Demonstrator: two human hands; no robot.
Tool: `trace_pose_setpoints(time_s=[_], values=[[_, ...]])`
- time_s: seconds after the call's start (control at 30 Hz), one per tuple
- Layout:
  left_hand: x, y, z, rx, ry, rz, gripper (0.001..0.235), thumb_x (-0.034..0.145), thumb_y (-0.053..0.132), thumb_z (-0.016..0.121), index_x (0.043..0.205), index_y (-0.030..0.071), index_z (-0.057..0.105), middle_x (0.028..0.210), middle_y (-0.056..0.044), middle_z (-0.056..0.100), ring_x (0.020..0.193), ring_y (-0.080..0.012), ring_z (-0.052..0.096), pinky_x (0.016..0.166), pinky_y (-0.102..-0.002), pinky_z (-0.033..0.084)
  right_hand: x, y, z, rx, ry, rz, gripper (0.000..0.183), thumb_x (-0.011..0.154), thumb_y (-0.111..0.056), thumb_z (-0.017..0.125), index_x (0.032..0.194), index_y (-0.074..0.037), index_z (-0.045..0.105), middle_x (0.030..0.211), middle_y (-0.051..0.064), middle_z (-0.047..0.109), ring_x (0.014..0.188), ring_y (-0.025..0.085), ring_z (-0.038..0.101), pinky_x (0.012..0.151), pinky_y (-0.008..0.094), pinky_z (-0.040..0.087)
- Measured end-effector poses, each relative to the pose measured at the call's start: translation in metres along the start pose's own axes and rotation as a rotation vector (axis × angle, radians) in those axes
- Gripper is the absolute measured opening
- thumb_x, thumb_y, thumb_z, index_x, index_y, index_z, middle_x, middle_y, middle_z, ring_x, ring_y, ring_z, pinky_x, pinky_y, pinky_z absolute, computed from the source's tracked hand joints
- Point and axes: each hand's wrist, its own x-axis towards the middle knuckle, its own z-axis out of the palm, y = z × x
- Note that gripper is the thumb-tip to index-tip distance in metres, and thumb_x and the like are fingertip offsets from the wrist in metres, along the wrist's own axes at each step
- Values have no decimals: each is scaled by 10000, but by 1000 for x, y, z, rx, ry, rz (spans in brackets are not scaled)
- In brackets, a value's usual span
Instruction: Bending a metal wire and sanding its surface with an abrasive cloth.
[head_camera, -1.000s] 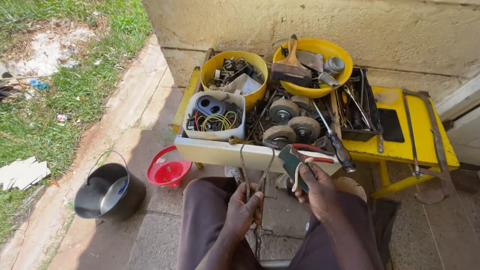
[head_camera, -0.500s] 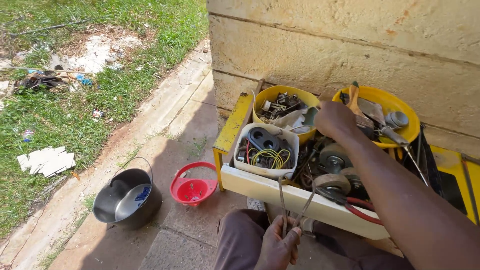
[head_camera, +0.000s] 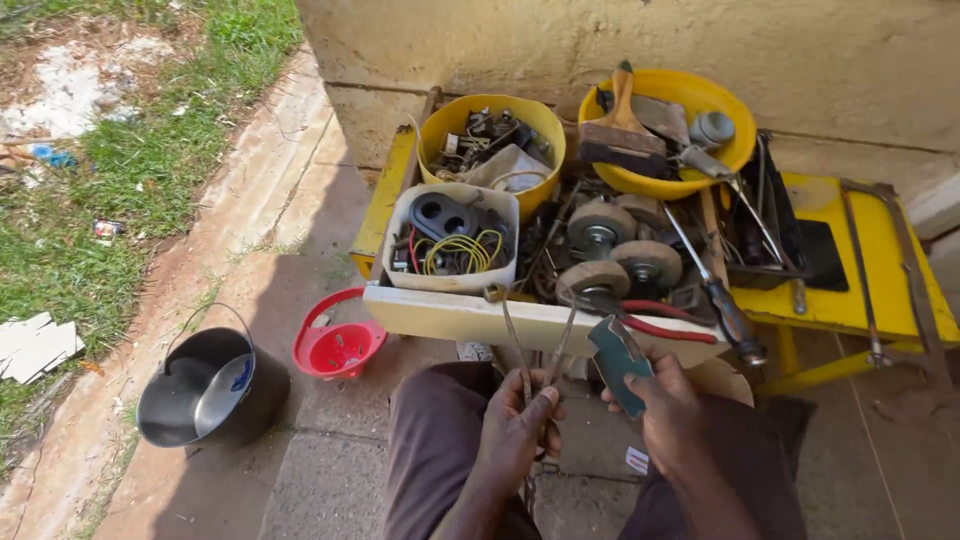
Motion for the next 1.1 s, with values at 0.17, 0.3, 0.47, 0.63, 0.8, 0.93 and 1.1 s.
trace_pose_setpoints(time_s=[0.17, 0.3, 0.47, 0.63, 0.8, 0.93, 1.1], values=[[-9, -28, 6, 132, -76, 83, 164, 1094, 196, 601, 1214, 96, 551, 828, -112, 661, 454, -185, 578, 427, -330, 461, -22, 19, -17, -71, -72, -77, 471, 1058, -119, 448, 1522, -115, 529, 938, 165, 591, 682, 254, 512, 591, 432, 401], [-31, -22, 18, 322, -28, 24, 341, 1017, 118, 519, 1357, 128, 533, 844, -68, 627, 579, -163, 511, 530, -373, 455, -32, 12, -9, -371, -20, -37, 718, 915, -582, 594, 1526, -212, 536, 696, 81, 528, 601, 231, 535, 599, 475, 476], [-52, -27, 29, 326, -22, 20, 286, 1074, 145, 514, 1357, 142, 557, 902, -69, 648, 586, -164, 562, 545, -366, 473, -62, 0, 13, -576, -22, 5, 576, 778, -613, 755, 1163, -190, 690, 1035, -21, 758, 904, 161, 679, 762, 390, 497], [-69, -40, 31, 332, 4, 93, 192, 1099, 168, 496, 1242, 107, 608, 762, -52, 537, 523, -168, 458, 500, -384, 455, -78, -17, 20, -809, -86, 84, 520, 738, -624, 806, 1034, -205, 722, 950, -46, 813, 827, 141, 689, 728, 368, 470], [-76, -32, 30, 683, 111, 111, 149, 1048, 239, 582, 1152, 170, 663, 793, 10, 570, 663, -133, 460, 626, -382, 408, -50, 13, 4, -761, 58, 25, 548, 762, -670, 787, 965, -174, 672, 822, -39, 655, 764, 119, 590, 646, 367, 425], [-63, -28, 24, 773, 135, 212, 296, 1105, 345, 549, 884, 149, 524, 785, -12, 514, 719, -155, 427, 659, -419, 391, -82, -19, 31, -852, -58, 110, 615, 757, -712, 727, 1078, -187, 728, 944, 2, 756, 810, 140, 632, 675, 352, 442], [-68, -26, 23, 730, 114, 187, 163, 992, 196, 566, 1073, 134, 693, 866, -2, 559, 754, -147, 511, 682, -384, 464, -80, -26, 30, -700, 32, 195, 406, 891, -601, 754, 982, -217, 660, 839, -29, 657, 652, 114, 510, 542, 331, 375]])
